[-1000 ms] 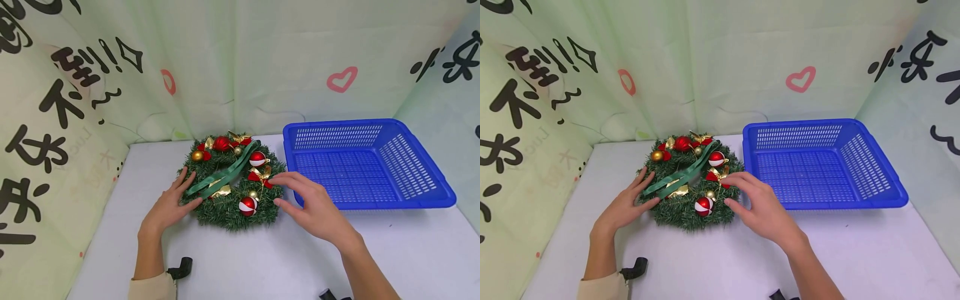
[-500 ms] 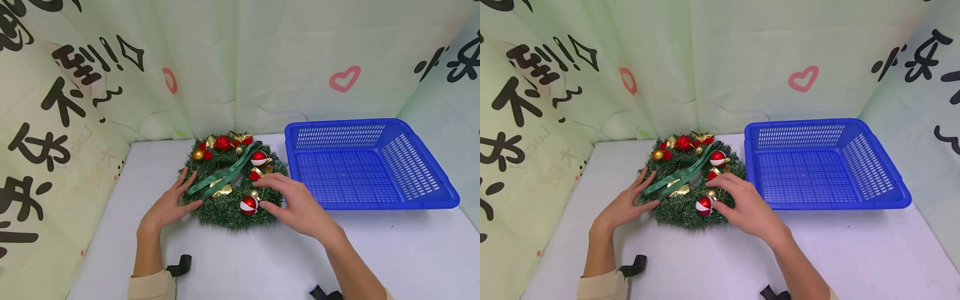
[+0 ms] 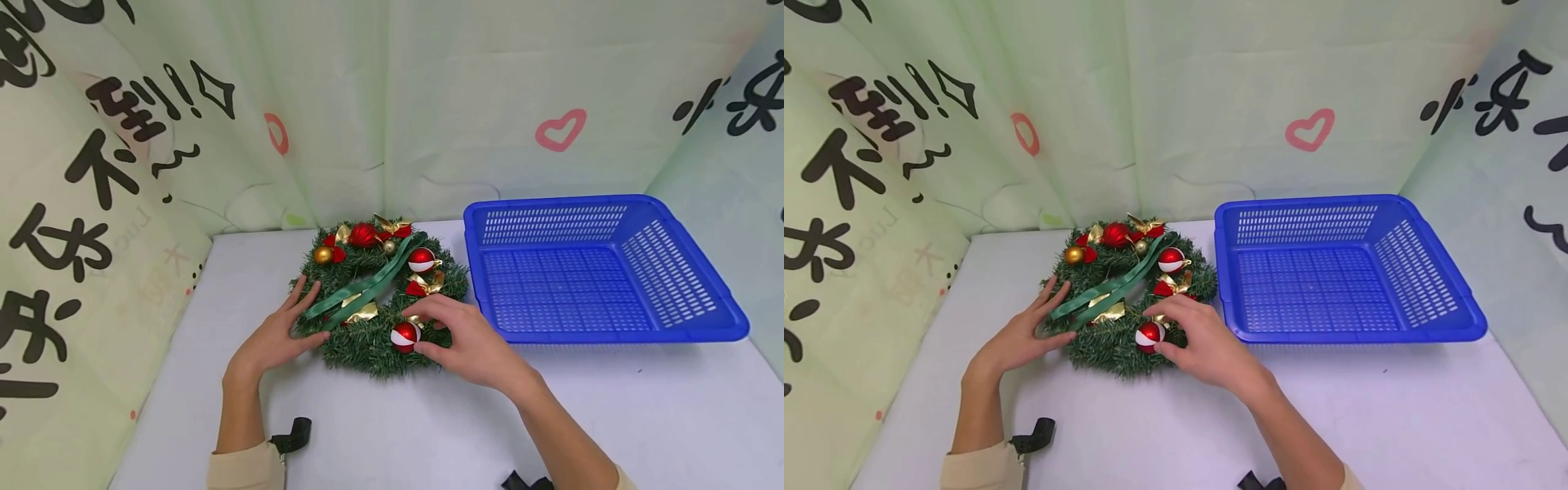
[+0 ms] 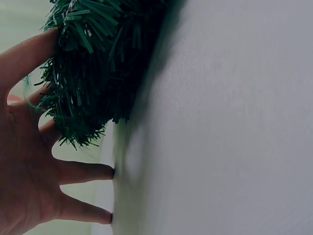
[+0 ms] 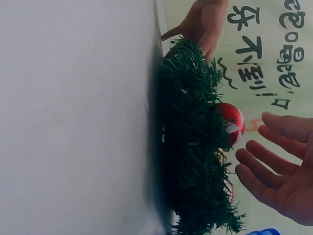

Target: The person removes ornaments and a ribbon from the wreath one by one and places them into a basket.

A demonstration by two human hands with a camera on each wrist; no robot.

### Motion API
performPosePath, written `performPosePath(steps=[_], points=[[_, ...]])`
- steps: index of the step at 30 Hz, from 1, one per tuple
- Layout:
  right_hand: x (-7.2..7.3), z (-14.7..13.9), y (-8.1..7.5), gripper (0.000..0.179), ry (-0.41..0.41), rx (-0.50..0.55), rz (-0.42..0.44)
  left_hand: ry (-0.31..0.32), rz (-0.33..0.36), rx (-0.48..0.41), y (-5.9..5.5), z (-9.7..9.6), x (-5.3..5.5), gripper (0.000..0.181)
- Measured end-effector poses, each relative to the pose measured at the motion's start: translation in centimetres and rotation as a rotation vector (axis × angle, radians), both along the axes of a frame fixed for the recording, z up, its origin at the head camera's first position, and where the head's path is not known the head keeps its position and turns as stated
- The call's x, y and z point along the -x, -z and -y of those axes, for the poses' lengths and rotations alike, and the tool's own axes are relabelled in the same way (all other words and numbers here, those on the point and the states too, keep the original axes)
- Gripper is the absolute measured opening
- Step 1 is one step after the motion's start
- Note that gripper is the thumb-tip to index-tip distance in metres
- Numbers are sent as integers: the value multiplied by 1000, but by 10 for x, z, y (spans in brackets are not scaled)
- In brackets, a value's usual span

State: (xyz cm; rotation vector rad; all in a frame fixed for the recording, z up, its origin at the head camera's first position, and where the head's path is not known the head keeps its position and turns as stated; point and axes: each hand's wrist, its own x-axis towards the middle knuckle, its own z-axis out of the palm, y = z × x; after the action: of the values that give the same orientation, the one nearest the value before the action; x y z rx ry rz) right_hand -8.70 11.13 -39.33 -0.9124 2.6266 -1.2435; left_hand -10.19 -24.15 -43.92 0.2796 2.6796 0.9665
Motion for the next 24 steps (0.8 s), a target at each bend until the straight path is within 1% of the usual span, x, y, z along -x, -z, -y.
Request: performPosePath(steps=[4, 11, 24], points=[[1, 2, 3, 45, 7, -18, 4, 2, -6, -4, 0, 0, 1, 92], [0, 6, 9, 45, 46, -36, 26, 10, -10, 7, 2, 1, 0, 93], [-2, 12, 14, 44, 84, -61, 23, 5, -2, -8, 3, 2, 0, 93]])
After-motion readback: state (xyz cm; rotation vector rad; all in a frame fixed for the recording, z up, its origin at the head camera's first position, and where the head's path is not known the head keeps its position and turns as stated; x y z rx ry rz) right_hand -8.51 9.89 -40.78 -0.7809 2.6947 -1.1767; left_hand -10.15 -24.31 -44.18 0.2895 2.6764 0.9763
